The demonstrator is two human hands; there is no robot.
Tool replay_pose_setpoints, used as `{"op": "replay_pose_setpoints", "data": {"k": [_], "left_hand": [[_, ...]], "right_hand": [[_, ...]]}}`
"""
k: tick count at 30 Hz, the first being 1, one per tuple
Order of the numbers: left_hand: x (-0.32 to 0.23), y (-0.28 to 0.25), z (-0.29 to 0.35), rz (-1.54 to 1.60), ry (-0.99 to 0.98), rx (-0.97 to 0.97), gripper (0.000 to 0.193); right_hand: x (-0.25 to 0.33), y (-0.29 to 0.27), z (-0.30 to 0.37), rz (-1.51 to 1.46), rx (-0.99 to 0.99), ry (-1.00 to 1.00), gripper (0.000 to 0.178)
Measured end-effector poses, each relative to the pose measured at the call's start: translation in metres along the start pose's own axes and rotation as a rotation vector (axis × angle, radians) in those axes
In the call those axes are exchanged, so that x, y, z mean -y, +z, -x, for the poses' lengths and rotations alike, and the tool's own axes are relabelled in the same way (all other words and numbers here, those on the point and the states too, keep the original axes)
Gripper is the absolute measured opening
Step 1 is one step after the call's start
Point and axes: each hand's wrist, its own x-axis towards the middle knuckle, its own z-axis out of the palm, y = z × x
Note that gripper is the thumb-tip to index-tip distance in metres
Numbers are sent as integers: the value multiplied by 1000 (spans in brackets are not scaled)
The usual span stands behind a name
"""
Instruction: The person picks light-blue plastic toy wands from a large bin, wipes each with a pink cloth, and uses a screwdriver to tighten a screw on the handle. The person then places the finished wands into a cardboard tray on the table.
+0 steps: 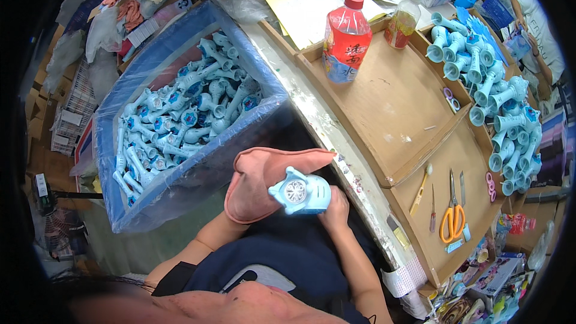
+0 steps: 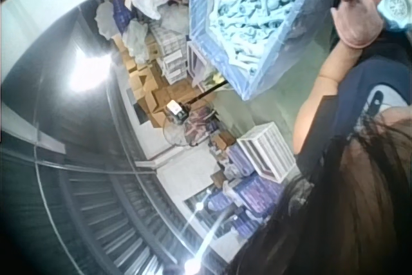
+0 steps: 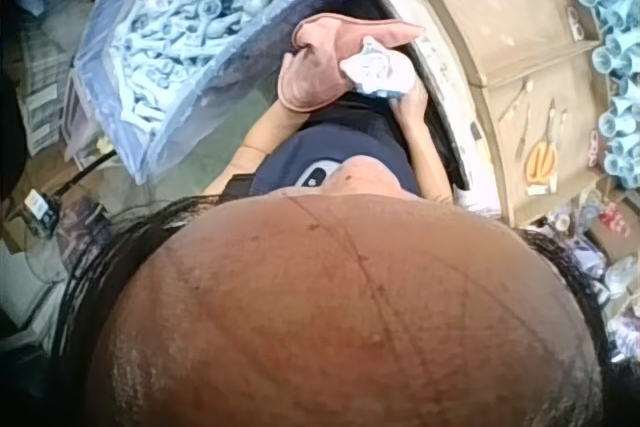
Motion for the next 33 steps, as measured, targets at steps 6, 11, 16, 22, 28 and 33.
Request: {"op": "replay_pose_setpoints", "data": {"k": [6, 11, 16, 22, 28, 33], "left_hand": [[-20, -10, 3, 400, 21, 4, 50], [11, 16, 15, 542, -51, 22, 45], [39, 61, 35, 280, -176, -111, 26], [25, 29, 25, -115, 80, -502, 12], [5, 15, -4, 107, 22, -660, 38], [-6, 38, -2, -234, 35, -700, 53]], "right_hand": [[-12, 14, 5, 34, -103, -73, 24], [-6, 10, 6, 77, -111, -49, 24], [-1, 7, 4, 96, -141, -41, 26], [27, -10, 5, 175, -24, -106, 32], [69, -37, -1, 30, 432, 269, 31], [92, -24, -23, -433, 408, 238, 33]]}}
